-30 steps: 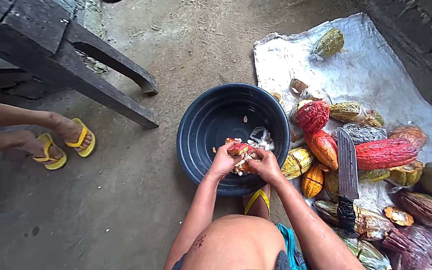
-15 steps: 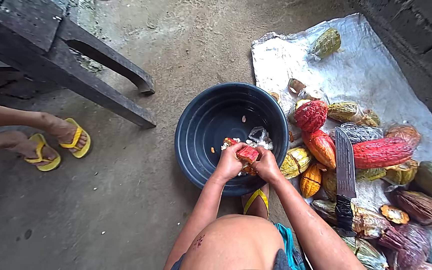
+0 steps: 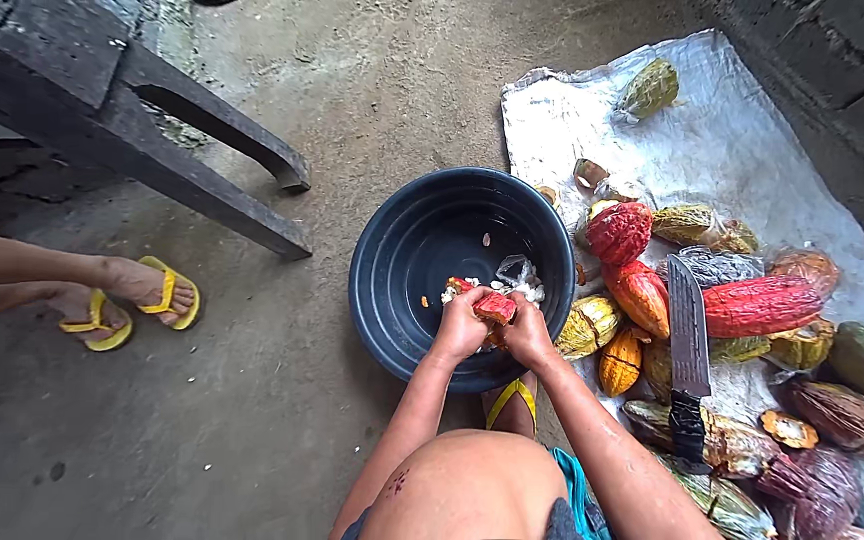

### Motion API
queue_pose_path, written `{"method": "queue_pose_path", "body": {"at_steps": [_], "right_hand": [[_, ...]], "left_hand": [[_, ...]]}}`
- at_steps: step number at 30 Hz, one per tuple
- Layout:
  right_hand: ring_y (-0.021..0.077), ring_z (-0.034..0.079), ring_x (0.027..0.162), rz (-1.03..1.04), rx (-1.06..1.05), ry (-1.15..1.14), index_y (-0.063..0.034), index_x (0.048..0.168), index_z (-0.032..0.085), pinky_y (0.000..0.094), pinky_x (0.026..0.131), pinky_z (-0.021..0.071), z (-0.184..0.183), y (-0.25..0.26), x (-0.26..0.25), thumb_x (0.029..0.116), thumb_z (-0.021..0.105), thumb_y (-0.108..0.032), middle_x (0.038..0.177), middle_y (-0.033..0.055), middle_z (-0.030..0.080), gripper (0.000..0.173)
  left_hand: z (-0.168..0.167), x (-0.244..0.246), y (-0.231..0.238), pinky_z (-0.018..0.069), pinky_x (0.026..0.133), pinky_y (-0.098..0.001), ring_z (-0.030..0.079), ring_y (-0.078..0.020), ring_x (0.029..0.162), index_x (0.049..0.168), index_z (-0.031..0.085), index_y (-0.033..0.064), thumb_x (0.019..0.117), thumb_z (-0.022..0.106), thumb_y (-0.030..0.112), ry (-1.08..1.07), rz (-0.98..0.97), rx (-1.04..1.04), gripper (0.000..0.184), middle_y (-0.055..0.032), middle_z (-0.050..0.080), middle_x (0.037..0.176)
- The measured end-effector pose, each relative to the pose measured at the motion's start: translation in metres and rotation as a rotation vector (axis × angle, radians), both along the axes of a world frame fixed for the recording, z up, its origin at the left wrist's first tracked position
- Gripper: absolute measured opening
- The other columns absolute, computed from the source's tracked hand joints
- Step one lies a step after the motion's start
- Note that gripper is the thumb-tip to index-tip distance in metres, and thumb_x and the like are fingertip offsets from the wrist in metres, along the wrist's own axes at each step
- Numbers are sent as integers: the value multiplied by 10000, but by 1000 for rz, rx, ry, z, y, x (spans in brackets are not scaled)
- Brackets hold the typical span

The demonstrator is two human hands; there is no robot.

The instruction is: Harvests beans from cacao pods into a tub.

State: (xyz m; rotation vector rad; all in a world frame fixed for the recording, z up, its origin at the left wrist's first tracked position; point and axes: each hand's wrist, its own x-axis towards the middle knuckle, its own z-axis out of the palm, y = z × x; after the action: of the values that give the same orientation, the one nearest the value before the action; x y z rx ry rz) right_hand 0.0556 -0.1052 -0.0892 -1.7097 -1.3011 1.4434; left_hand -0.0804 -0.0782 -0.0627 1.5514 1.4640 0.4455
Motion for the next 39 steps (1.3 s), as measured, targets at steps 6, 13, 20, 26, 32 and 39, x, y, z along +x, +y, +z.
{"method": "queue_pose_path", "body": {"at_steps": [6,13,20,26,32,39], "right_hand": [[260,679,1066,-5,8,-12,19,1166,645,444,975,512,3,0,0,896,702,-82,1079,180,710,294],[261,672,1098,-25,-8,-42,24,1186,634,435,999,500,8,-1,-1,906,697,-77,1105,185,706,304],[283,670,1121,-34,-30,-85,38,1209,622,439,1020,492,8,-2,-2,917,699,-90,1126,200,704,328],[298,663,1152,27,-40,-182,38,1229,612,448,1043,485,8,0,-3,922,700,-127,1151,204,701,360],[289,683,1062,18,-23,-100,35,1200,658,458,984,505,2,1,2,968,608,-65,1083,205,711,258],[54,620,823,45,-94,455,20,976,693,260,791,521,-2,1,28,973,553,-31,895,40,676,149]], "left_hand": [[3,7,1,542,968,-463,708,-232,1012,1134,710,9,858,730,-15,86,1,-9,278,-149,739,1043],[11,15,-1,523,984,-516,702,-294,1049,1141,716,23,876,726,21,217,4,-7,265,-168,738,1058],[15,23,-3,502,1008,-531,686,-322,1092,1161,709,24,883,708,13,294,20,-47,278,-184,728,1094],[14,23,-4,498,1025,-505,679,-300,1114,1187,703,29,880,719,32,283,67,-84,307,-178,723,1121],[24,14,1,513,1004,-491,687,-283,1078,1181,691,11,893,733,37,197,28,-126,292,-177,720,1107],[19,-11,10,574,875,-369,685,-160,921,1151,662,-26,856,711,-110,-139,47,-122,311,-135,707,1021]]}}
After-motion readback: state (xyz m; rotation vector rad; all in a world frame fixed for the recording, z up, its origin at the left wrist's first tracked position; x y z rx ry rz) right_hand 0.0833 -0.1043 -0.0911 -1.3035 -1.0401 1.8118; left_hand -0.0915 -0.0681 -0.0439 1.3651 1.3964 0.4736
